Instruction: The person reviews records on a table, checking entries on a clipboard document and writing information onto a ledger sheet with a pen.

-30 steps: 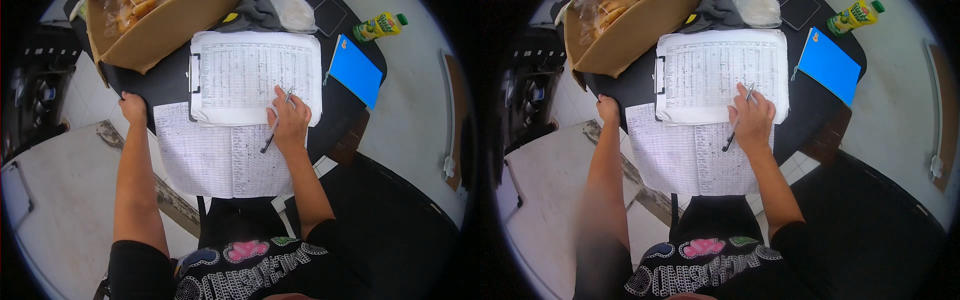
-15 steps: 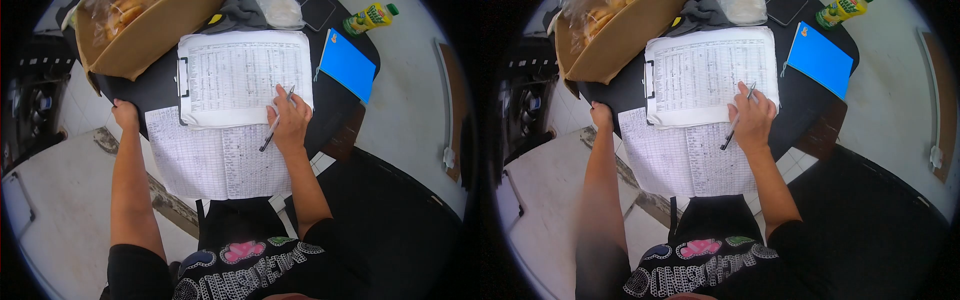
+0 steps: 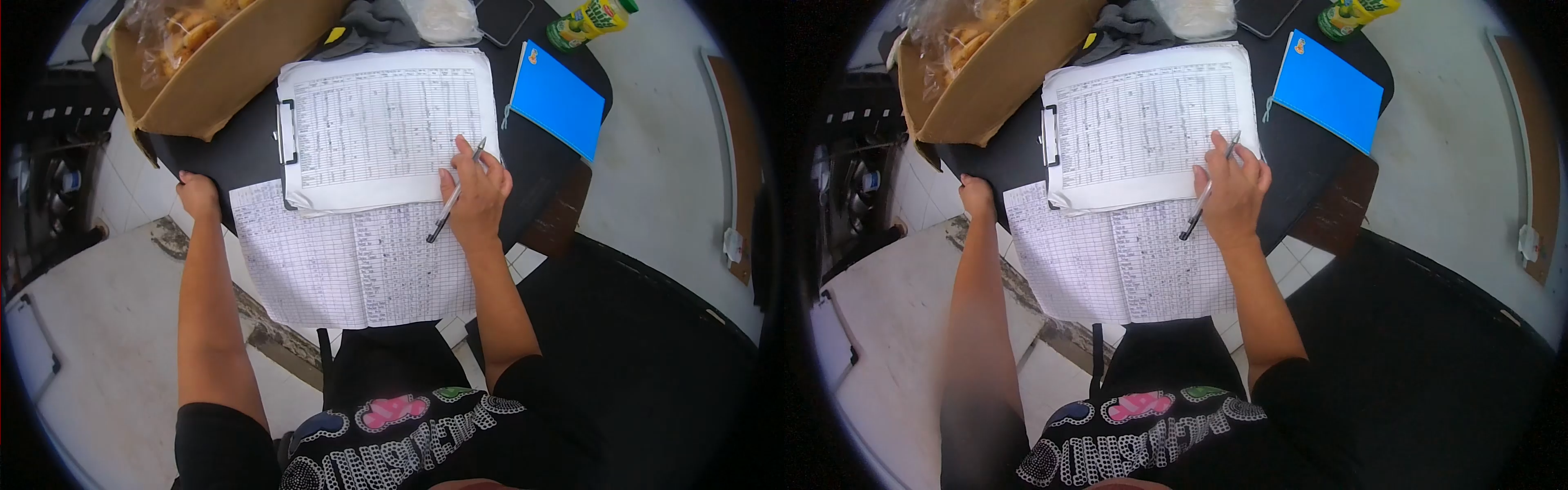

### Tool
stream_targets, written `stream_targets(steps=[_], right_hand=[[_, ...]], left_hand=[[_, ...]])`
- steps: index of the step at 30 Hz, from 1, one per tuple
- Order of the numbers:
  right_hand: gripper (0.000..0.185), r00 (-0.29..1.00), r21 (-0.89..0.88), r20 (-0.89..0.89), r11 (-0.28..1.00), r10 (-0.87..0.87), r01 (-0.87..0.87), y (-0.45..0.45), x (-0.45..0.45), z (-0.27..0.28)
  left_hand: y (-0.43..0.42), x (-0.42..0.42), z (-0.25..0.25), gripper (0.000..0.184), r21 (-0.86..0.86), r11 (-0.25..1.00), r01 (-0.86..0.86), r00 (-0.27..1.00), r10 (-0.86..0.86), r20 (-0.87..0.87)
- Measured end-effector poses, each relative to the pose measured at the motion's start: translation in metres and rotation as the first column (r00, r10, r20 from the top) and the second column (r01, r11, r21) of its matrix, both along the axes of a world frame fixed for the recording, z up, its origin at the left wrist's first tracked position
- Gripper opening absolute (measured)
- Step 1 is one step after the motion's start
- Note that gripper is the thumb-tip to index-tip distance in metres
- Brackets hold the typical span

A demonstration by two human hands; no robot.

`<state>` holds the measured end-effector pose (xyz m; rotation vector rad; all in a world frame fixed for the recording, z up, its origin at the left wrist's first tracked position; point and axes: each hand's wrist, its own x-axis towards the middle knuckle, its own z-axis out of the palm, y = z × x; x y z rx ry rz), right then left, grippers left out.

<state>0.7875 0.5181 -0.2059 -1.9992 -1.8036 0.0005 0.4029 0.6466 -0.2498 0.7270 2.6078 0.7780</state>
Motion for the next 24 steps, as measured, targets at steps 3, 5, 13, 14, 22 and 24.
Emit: stream_targets(steps=[3, 5, 13, 14, 22, 24], right_hand=[[0.023, 1.0, -0.019, -0.007, 1.0, -0.01, 0.01, -0.0001, -0.0013, 0.0014], [0.023, 1.0, -0.018, -0.014, 1.0, -0.003, 0.003, -0.0002, -0.0013, 0.0012], [0.024, 1.0, -0.028, -0.019, 1.0, -0.001, 0.001, 0.0005, -0.0009, 0.0023], [0.024, 1.0, -0.03, -0.02, 1.0, -0.003, 0.002, 0.0006, -0.0009, 0.0023], [0.024, 1.0, -0.022, -0.021, 1.0, 0.012, -0.012, 0.0005, -0.0017, 0.0005], [0.023, 0.999, -0.02, -0.023, 0.999, 0.031, -0.031, 0.0005, -0.0006, -0.0012]], left_hand=[[-0.0006, 0.0028, 0.004, 0.058, -0.007, 1.0, 0.0, 1.0, 0.0, -0.009], [0.0001, 0.0027, 0.0039, 0.058, -0.005, 1.0, -0.004, 1.0, 0.004, 0.001], [0.0002, 0.0027, 0.0044, 0.057, -0.006, 1.0, 0.0, 1.0, 0.0, -0.014], [0.0002, 0.0019, 0.0037, 0.057, -0.005, 1.0, 0.005, 1.0, -0.006, -0.018], [-0.0013, 0.0068, 0.0084, 0.058, 0.007, 1.0, 0.006, 1.0, -0.006, -0.017], [-0.0006, 0.0028, 0.0056, 0.057, 0.016, 1.0, 0.011, 1.0, -0.01, -0.023]])
